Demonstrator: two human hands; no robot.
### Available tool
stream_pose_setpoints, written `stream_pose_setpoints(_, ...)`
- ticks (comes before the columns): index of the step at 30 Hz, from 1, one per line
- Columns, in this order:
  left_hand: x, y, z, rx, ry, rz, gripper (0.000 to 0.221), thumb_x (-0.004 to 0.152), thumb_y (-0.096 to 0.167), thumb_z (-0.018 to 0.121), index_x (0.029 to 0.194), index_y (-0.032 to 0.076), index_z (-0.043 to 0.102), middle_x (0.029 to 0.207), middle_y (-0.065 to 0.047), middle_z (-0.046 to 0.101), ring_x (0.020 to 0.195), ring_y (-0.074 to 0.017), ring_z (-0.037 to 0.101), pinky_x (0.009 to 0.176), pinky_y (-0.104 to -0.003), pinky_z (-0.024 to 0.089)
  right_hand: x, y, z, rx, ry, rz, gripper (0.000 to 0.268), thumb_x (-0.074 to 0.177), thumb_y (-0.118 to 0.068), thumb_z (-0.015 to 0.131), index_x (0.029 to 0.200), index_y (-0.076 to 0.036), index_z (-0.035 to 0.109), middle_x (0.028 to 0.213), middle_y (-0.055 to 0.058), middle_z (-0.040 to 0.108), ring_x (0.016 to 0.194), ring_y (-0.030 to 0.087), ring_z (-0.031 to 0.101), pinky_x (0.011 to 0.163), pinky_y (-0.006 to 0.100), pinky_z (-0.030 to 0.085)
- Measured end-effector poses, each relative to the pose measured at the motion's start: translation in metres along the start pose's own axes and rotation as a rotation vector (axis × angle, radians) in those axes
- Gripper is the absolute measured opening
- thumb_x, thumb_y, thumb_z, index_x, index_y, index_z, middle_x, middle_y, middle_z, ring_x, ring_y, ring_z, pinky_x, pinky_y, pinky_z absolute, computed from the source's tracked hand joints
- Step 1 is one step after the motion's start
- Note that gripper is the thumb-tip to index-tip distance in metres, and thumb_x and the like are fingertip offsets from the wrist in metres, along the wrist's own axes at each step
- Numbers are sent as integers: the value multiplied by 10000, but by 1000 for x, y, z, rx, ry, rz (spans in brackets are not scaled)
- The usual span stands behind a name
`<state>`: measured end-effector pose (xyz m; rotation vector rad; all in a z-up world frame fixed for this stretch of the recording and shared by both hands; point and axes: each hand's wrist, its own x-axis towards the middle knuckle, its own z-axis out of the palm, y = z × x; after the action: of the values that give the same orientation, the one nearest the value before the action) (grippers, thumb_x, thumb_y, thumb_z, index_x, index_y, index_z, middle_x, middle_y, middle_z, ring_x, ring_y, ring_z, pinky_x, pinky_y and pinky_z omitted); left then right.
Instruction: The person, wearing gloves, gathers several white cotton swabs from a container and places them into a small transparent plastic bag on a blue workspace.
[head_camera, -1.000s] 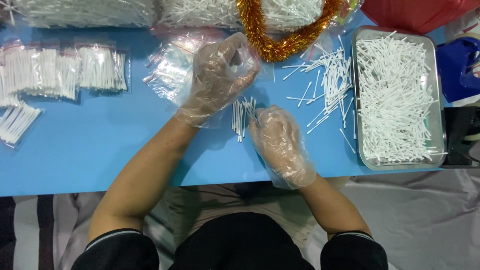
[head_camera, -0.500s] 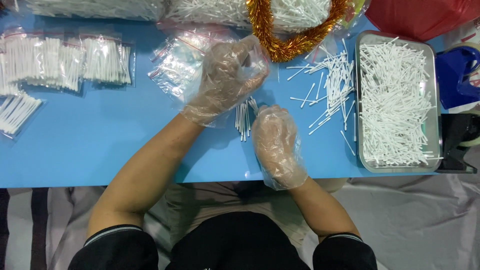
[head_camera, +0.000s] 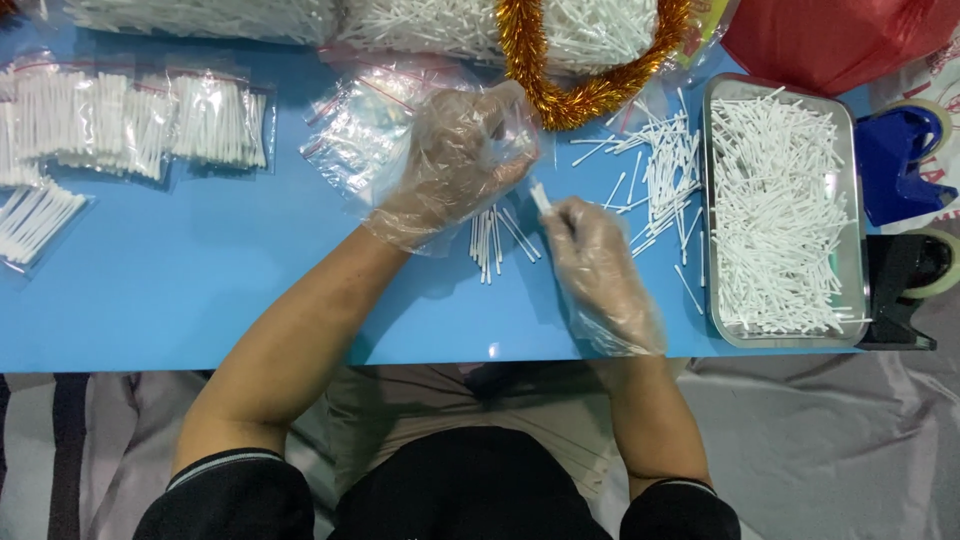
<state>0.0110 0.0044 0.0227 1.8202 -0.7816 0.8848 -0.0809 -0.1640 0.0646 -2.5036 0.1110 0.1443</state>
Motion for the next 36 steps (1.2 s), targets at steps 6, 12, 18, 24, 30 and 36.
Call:
stream_pose_setpoints(6, -9, -3, 7, 90, -147, -152, 492, 856, 482, 844, 777, 163, 478, 742, 43, 435, 633, -44, 490, 555, -162, 437, 11, 18, -34, -75, 151, -231, 180, 1028, -159, 645, 897, -70, 730, 813, 147, 735, 838, 353, 731, 666, 400, 542)
stream_pose_setpoints(12, -15, -5, 15, 375, -404, -116, 568, 775, 482, 882, 1229, 259, 624, 871, 81, 644, 827, -116, 684, 708, -268, 601, 19, -6, -58, -157, 102, -349, 200, 982, -51, 630, 810, -47, 734, 694, 135, 693, 698, 319, 699, 613, 351, 524)
stream_pose_setpoints(18, -18, 1, 14, 201, -368, -223, 582, 786, 341, 901, 1274, 213, 611, 931, -10, 639, 902, -163, 656, 832, -339, 577, 31, -12, -60, -226, 53, -418, 233, 981, -44, 645, 762, -1, 710, 650, 185, 674, 659, 366, 677, 557, 386, 509)
stream_pose_setpoints(24, -17, 3, 12, 231, -392, -218, 555, 830, 383, 851, 1304, 224, 609, 881, 3, 674, 821, -173, 697, 725, -322, 612, 45, -23, -52, -138, 3, -475, 168, 986, -69, 621, 862, -5, 714, 659, 180, 635, 627, 331, 622, 552, 415, 491)
stream_pose_setpoints(30, -18, -11, 22, 106, -243, -257, 417, 863, 467, 817, 1119, 168, 679, 804, 25, 706, 721, -142, 693, 606, -213, 583, 46, -37, -52, -13, 36, -477, 222, 1046, -106, 545, 1046, 3, 739, 783, 186, 671, 760, 293, 657, 635, 434, 512)
stream_pose_setpoints(36, -3, 12, 14, 82, -39, -127, 356, 819, 275, 880, 828, 14, 639, 649, -135, 625, 608, -297, 661, 477, -351, 529, 53, -7, -37, 18, 117, -715, 115, 1015, -51, 648, 1012, 10, 746, 787, 210, 693, 714, 352, 695, 596, 390, 550)
